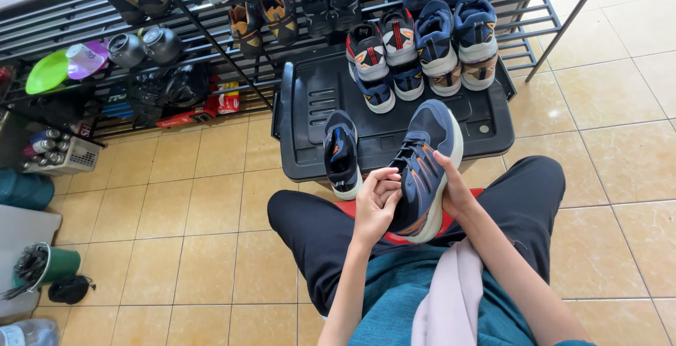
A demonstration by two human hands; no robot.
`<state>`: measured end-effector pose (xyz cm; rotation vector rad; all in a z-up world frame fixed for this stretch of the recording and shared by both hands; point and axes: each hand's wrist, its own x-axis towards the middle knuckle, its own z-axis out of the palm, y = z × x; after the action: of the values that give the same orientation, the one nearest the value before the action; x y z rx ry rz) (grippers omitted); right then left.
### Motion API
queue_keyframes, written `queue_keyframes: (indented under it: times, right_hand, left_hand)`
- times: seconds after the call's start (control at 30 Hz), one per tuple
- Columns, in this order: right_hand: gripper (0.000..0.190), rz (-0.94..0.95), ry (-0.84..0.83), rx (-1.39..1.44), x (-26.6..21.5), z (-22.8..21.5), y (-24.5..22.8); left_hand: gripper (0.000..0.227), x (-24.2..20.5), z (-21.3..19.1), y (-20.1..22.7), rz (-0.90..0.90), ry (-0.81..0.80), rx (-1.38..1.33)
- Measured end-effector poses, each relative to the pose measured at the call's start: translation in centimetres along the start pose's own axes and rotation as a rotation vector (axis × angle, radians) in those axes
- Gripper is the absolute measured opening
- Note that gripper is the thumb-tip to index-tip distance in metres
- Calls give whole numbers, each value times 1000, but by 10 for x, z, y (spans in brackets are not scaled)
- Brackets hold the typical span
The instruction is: A person is lacing a blue sneaker by threading the shoelaces through the eyelets while sitting in front of a shoe rack.
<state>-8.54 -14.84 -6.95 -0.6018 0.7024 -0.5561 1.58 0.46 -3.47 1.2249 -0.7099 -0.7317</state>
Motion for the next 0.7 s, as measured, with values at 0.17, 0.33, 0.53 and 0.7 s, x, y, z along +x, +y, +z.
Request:
queue_keyframes:
  times: [0.17,0.33,0.53,0.7]
  right_hand:
    - [34,-88,66,-52,-17,16,-6]
    - [41,-190,187,-142,-11,11,-2]
    - [50,-243,249,-179,-14,12,0]
    - [46,-262,273,-68,-15,15,-8]
  left_hand:
    - [48,-7,4,21,38,2,175]
    - [41,-6,12,15,149,76,521]
    - [9,-5,11,11,296,160,604]
    - [5,-5,9,19,211,219,152]
